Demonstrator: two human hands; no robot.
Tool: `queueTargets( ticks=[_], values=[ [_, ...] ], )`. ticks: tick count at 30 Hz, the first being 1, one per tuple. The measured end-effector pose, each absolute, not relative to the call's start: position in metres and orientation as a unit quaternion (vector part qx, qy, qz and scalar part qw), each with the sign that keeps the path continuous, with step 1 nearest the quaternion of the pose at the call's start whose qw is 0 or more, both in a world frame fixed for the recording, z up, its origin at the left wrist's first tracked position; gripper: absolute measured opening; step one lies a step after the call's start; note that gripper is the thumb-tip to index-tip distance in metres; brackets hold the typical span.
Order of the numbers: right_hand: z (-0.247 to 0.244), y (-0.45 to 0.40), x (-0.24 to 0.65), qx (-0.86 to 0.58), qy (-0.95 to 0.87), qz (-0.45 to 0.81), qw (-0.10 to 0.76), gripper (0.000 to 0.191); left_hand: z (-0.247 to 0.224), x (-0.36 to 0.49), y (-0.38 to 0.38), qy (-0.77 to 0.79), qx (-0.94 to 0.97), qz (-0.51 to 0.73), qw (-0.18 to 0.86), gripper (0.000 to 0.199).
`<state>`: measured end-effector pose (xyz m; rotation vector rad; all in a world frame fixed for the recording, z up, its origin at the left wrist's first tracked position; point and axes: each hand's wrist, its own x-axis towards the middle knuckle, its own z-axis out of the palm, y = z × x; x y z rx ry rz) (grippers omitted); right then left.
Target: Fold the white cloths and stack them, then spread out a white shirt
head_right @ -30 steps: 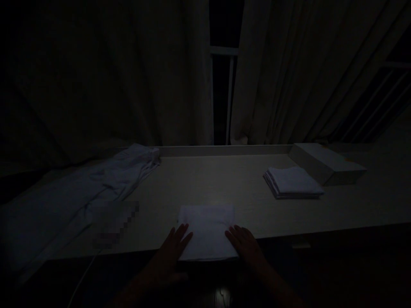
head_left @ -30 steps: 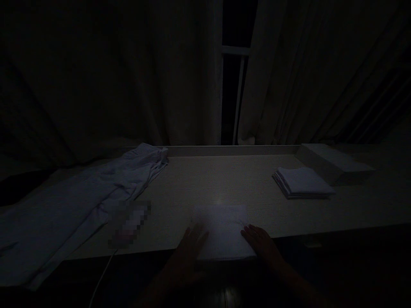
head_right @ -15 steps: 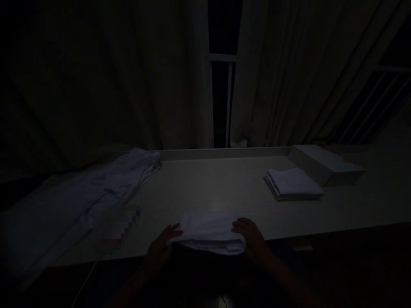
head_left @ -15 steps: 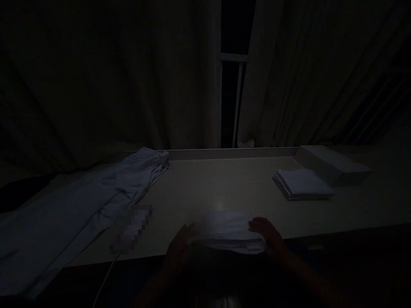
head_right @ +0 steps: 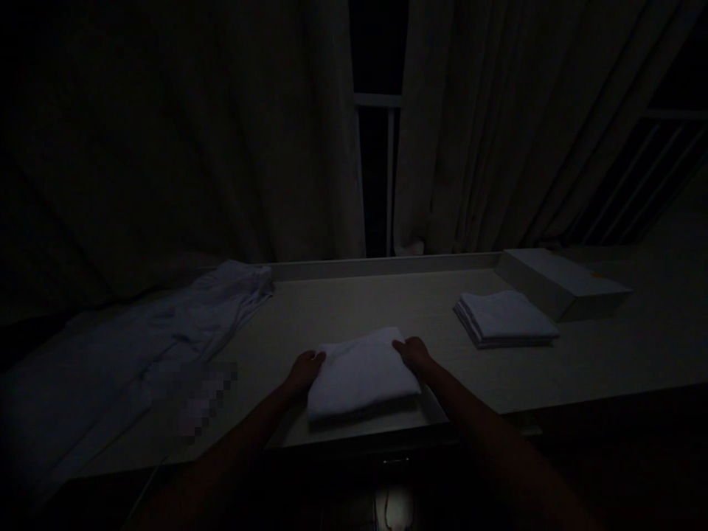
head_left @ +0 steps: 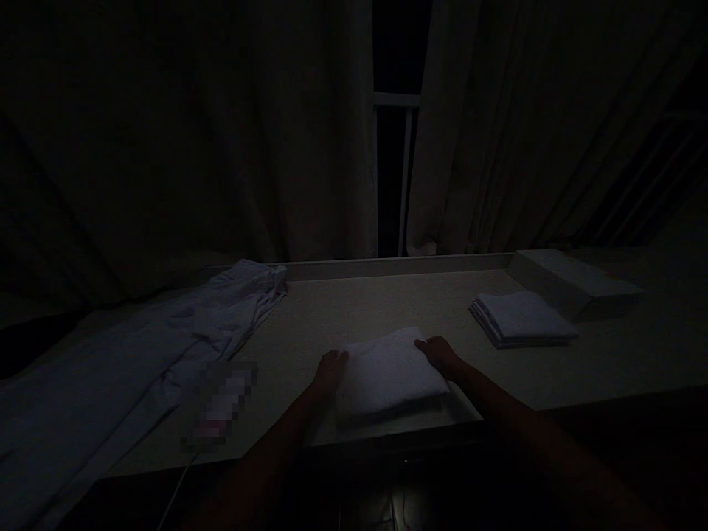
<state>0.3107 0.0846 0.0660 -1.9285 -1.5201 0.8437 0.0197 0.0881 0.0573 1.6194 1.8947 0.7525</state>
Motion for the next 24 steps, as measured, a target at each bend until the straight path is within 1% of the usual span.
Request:
queueTargets(
  ticks=[2,6,10,13,15,17,20,24],
  values=[
    [0.057,0.092,0.312,-0.727,-0.574,0.275,0.258,0.037,0.051,0.019,0.092,0.705,0.604,0.268,0.257,0.032],
    [0.050,0.095,0.317,-0.725,-0.610,0.204,0.246,0.049,0.048,0.015,0.091,0.706,0.618,0.267,0.219,0.038],
    [0.049,0.090,0.306,-0.702,-0.656,0.155,0.231,0.056,0.054,0.035,0.078,0.648,0.688,0.280,0.169,0.048],
    [0.046,0.084,0.288,-0.669,-0.715,0.103,0.177,0.067,0.052,0.059,0.064,0.550,0.799,0.221,0.095,0.054],
    [0.043,0.081,0.276,-0.648,-0.746,0.073,0.140,0.075,0.044,0.068,0.057,0.513,0.841,0.167,0.040,0.060],
    [0.037,0.079,0.267,-0.634,-0.762,0.064,0.118,0.081,0.031,0.066,0.053,0.531,0.837,0.130,0.017,0.066],
    [0.026,0.076,0.256,-0.624,-0.771,0.064,0.108,0.087,0.010,0.051,0.052,0.573,0.813,0.102,0.021,0.070],
    [0.013,0.068,0.245,-0.625,-0.770,0.026,0.128,0.085,-0.008,0.037,0.050,0.582,0.803,0.123,0.019,0.068]
  ],
)
